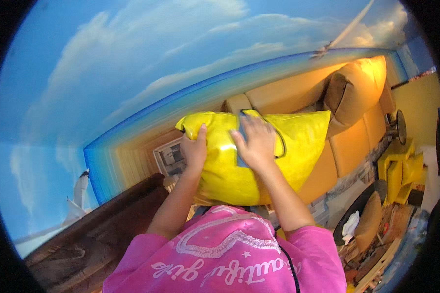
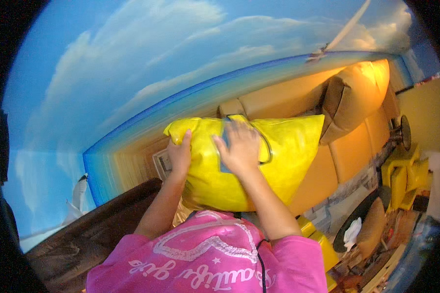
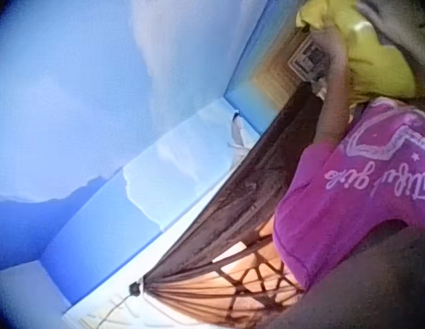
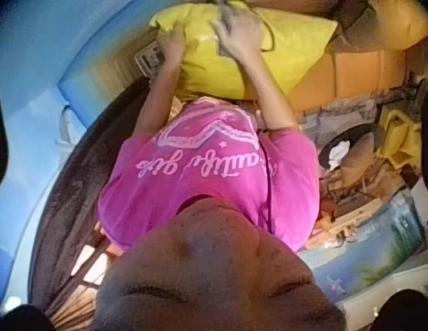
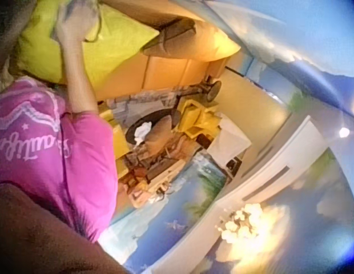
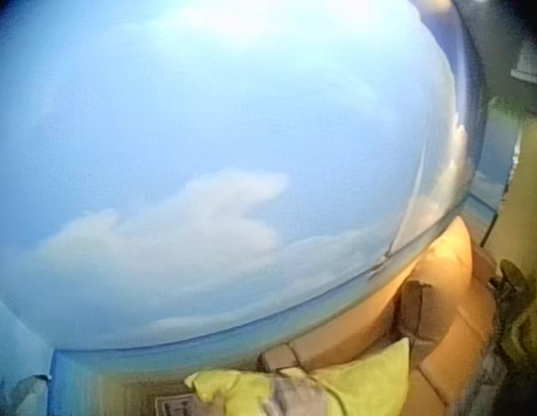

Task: The person wipes a yellow armchair and a beige sofa using a blue and yellow sponge. They clean the seat, backrest, and armrests of the armchair, then move to the sofa to wipe the cushions and backrest.

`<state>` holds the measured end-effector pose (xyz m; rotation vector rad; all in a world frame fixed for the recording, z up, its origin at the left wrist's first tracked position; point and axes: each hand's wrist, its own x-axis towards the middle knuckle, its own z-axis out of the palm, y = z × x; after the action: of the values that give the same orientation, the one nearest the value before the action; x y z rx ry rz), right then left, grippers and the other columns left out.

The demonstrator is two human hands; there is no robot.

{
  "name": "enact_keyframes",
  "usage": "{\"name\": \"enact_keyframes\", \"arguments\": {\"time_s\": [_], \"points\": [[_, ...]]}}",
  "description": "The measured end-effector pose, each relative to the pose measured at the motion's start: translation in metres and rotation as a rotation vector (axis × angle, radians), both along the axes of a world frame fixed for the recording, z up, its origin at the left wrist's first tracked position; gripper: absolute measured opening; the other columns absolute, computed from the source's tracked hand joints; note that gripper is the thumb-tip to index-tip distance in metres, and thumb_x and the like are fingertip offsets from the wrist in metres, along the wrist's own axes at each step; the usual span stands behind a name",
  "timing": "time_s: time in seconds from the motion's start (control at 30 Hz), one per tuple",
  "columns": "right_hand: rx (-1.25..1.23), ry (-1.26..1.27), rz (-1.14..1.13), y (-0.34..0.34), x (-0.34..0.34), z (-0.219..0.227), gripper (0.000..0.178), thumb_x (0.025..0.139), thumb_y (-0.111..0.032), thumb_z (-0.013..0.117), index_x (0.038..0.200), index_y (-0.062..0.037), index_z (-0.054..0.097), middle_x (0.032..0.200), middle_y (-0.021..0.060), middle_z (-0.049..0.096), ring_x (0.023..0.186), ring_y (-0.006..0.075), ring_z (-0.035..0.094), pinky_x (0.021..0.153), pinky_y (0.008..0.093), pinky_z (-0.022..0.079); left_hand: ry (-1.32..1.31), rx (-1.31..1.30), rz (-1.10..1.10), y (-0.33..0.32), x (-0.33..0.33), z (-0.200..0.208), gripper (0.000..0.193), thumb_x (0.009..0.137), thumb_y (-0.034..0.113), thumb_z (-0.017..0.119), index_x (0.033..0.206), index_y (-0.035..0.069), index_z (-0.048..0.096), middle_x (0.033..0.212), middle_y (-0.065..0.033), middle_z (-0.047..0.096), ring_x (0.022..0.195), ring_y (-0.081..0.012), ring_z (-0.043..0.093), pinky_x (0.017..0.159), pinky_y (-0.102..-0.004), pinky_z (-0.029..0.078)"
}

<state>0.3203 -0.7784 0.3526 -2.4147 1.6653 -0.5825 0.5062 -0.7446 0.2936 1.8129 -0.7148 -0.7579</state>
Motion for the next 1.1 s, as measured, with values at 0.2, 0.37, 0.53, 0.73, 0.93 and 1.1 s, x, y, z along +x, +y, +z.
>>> {"name": "enact_keyframes", "arguments": {"time_s": [0.2,0.37,0.53,0.73,0.93,1.1], "points": [[-0.057,-0.13,0.251,0.03,0.054,0.047,0.067,0.09,-0.044,0.064,0.145,-0.008,0.05,0.149,0.0187,0.05,0.136,0.0375,0.046,0.112,0.0509,0.034,-0.127,-0.118,-0.153,0.026,0.0,0.041,0.029,0.095,0.025,0.069,0.11,-0.001,0.069,0.098,-0.0148,0.074,0.089,-0.0247,0.07,0.079,-0.037,0.052],[0.006,-0.03,-0.004,0.048,-0.043,0.072,0.063,0.091,-0.043,0.065,0.142,-0.0074,0.053,0.143,0.0201,0.053,0.131,0.039,0.05,0.109,0.0528,0.035,0.042,-0.253,-0.098,0.029,-0.029,0.085,0.027,0.097,0.024,0.068,0.101,-0.002,0.072,0.092,-0.0078,0.073,0.084,-0.0143,0.065,0.078,-0.0305,0.05],[-0.005,-0.141,-0.234,0.057,-0.123,0.089,0.051,0.098,-0.036,0.055,0.138,-0.0036,0.057,0.136,0.0209,0.059,0.128,0.0368,0.053,0.109,0.0473,0.034,0.249,-0.47,-0.167,0.015,-0.078,0.125,0.023,0.099,0.02,0.068,0.1,-0.003,0.072,0.092,0.001,0.069,0.083,-0.0082,0.058,0.076,-0.0262,0.048],[-0.291,-0.286,-0.181,0.054,-0.128,0.141,0.057,0.101,-0.04,0.049,0.144,-0.0037,0.051,0.143,0.0207,0.054,0.132,0.0381,0.049,0.111,0.0471,0.031,0.273,-0.763,-0.29,-0.004,-0.119,0.203,0.02,0.1,0.018,0.067,0.103,-0.001,0.07,0.098,-0.0004,0.068,0.087,-0.0083,0.059,0.078,-0.0245,0.047],[-0.483,-0.564,0.01,0.032,-0.118,0.161,0.066,0.104,-0.049,0.037,0.15,-0.0022,0.044,0.151,0.0211,0.047,0.141,0.04,0.042,0.115,0.0509,0.027,-0.036,-0.819,-0.519,0.008,-0.137,0.205,0.02,0.092,0.008,0.072,0.107,-0.004,0.069,0.097,-0.006,0.071,0.087,-0.0143,0.063,0.08,-0.0289,0.049],[-0.279,-0.58,0.149,0.016,-0.088,0.102,0.06,0.101,-0.042,0.046,0.152,-0.0084,0.044,0.155,0.0177,0.043,0.143,0.0373,0.04,0.115,0.0515,0.027,-0.095,-0.459,-0.49,0.036,-0.114,0.135,0.031,0.087,0.009,0.078,0.113,-0.003,0.066,0.107,-0.007,0.069,0.099,-0.0166,0.064,0.087,-0.0327,0.05]]}}
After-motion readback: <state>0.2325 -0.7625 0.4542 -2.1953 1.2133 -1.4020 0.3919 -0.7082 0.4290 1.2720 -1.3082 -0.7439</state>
